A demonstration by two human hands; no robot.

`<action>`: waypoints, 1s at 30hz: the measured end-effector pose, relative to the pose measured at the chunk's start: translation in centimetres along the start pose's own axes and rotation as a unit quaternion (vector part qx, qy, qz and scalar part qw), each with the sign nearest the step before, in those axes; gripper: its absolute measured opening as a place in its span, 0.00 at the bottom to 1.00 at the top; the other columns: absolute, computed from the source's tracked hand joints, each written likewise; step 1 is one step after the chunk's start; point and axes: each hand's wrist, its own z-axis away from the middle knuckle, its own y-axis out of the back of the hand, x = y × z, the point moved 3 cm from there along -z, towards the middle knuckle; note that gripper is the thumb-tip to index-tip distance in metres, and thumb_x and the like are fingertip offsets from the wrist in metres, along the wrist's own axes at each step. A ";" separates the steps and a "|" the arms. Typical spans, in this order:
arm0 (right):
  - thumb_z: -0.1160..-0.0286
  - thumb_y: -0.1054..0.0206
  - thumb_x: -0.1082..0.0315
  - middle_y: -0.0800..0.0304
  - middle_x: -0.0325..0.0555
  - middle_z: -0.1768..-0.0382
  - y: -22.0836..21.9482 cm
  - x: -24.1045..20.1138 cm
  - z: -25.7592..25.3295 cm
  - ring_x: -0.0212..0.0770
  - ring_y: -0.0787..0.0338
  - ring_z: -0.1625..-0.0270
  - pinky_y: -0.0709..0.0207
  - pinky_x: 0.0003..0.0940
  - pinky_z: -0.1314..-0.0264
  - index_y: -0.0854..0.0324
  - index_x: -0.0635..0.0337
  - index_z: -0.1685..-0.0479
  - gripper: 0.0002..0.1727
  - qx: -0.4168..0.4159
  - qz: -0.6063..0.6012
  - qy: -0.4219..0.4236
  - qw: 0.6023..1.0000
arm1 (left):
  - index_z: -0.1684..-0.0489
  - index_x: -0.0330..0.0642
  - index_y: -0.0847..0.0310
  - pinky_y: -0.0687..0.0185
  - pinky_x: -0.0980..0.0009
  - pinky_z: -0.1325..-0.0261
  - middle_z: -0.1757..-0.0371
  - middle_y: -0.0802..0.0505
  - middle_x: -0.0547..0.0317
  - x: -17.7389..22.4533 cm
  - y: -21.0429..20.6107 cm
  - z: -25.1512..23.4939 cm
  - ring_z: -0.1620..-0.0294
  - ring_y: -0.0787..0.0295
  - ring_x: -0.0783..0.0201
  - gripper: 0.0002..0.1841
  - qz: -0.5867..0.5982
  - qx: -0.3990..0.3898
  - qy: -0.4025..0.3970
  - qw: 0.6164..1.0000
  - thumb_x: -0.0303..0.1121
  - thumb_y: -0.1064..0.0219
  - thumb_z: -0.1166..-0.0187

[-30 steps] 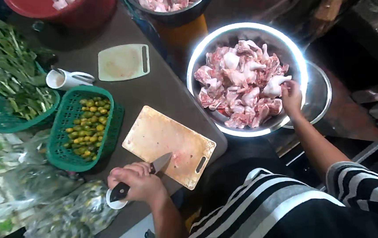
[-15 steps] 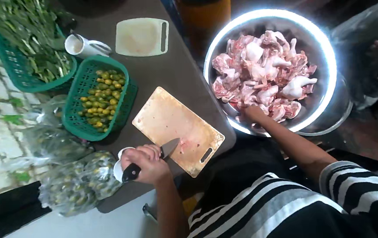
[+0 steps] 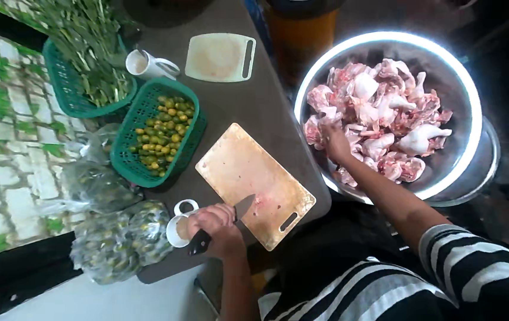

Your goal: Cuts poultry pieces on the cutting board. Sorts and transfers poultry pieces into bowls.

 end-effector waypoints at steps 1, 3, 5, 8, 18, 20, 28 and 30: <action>0.22 0.32 0.67 0.27 0.73 0.23 1.1 -0.4 -0.5 0.75 0.24 0.24 0.28 0.72 0.27 0.23 0.60 0.22 0.27 0.048 0.012 0.015 0.999 | 0.77 0.59 0.33 0.28 0.80 0.80 0.90 0.31 0.80 0.1 0.0 -0.1 0.89 0.31 0.78 0.20 -0.001 -0.004 -0.004 1.000 0.47 0.49 0.07; 0.25 0.29 0.62 0.33 0.72 0.18 2.1 -0.3 -2.3 0.76 0.32 0.19 0.35 0.73 0.23 0.27 0.61 0.19 0.33 0.100 0.033 0.024 0.994 | 0.77 0.59 0.33 0.28 0.80 0.80 0.90 0.31 0.80 0.0 0.1 -0.1 0.89 0.31 0.78 0.19 -0.002 -0.008 -0.012 1.000 0.48 0.47 0.07; 0.25 0.27 0.57 0.37 0.70 0.15 2.2 0.4 -4.0 0.76 0.38 0.14 0.42 0.77 0.21 0.35 0.58 0.12 0.40 0.065 0.049 -0.007 0.997 | 0.77 0.60 0.32 0.28 0.80 0.80 0.90 0.31 0.80 -0.1 -0.1 -0.2 0.89 0.31 0.78 0.20 -0.004 -0.013 -0.014 1.000 0.50 0.46 0.08; 0.26 0.26 0.58 0.31 0.71 0.19 2.6 1.0 -4.6 0.78 0.33 0.18 0.43 0.83 0.24 0.34 0.53 0.12 0.39 -0.001 0.069 -0.008 0.998 | 0.77 0.60 0.32 0.28 0.80 0.79 0.90 0.30 0.80 0.0 -0.3 -0.2 0.89 0.31 0.78 0.19 -0.005 -0.020 -0.014 1.000 0.48 0.46 0.08; 0.15 0.35 0.54 0.14 0.63 0.31 0.6 1.7 3.3 0.68 0.20 0.25 0.35 0.73 0.22 0.17 0.51 0.27 0.22 -0.282 0.133 0.041 0.949 | 0.74 0.60 0.29 0.28 0.81 0.79 0.87 0.28 0.81 -0.1 -0.4 -0.4 0.87 0.29 0.79 0.15 0.011 -0.027 -0.007 1.000 0.46 0.42 0.10; 0.15 0.36 0.55 0.10 0.63 0.39 3.0 1.9 2.2 0.68 0.13 0.34 0.26 0.74 0.31 0.15 0.51 0.29 0.21 -0.184 0.068 0.033 0.980 | 0.74 0.59 0.29 0.28 0.81 0.79 0.88 0.28 0.80 -0.2 -0.3 -0.5 0.87 0.29 0.79 0.16 0.015 -0.031 -0.006 0.999 0.46 0.43 0.09; 0.34 0.20 0.61 0.43 0.67 0.11 8.1 7.6 -3.6 0.79 0.46 0.12 0.48 0.85 0.22 0.32 0.66 0.16 0.43 0.098 0.039 -0.106 0.989 | 0.76 0.59 0.31 0.29 0.81 0.80 0.89 0.29 0.80 -0.1 -0.5 -0.7 0.88 0.31 0.79 0.18 0.012 -0.040 0.001 0.999 0.45 0.44 0.08; 0.33 0.21 0.64 0.36 0.69 0.14 6.9 7.3 -3.1 0.79 0.42 0.13 0.46 0.83 0.22 0.30 0.68 0.20 0.39 0.073 0.050 -0.080 0.993 | 0.75 0.60 0.30 0.27 0.81 0.79 0.89 0.29 0.80 0.1 -0.4 -0.9 0.87 0.30 0.79 0.17 0.010 -0.037 0.001 0.999 0.45 0.46 0.08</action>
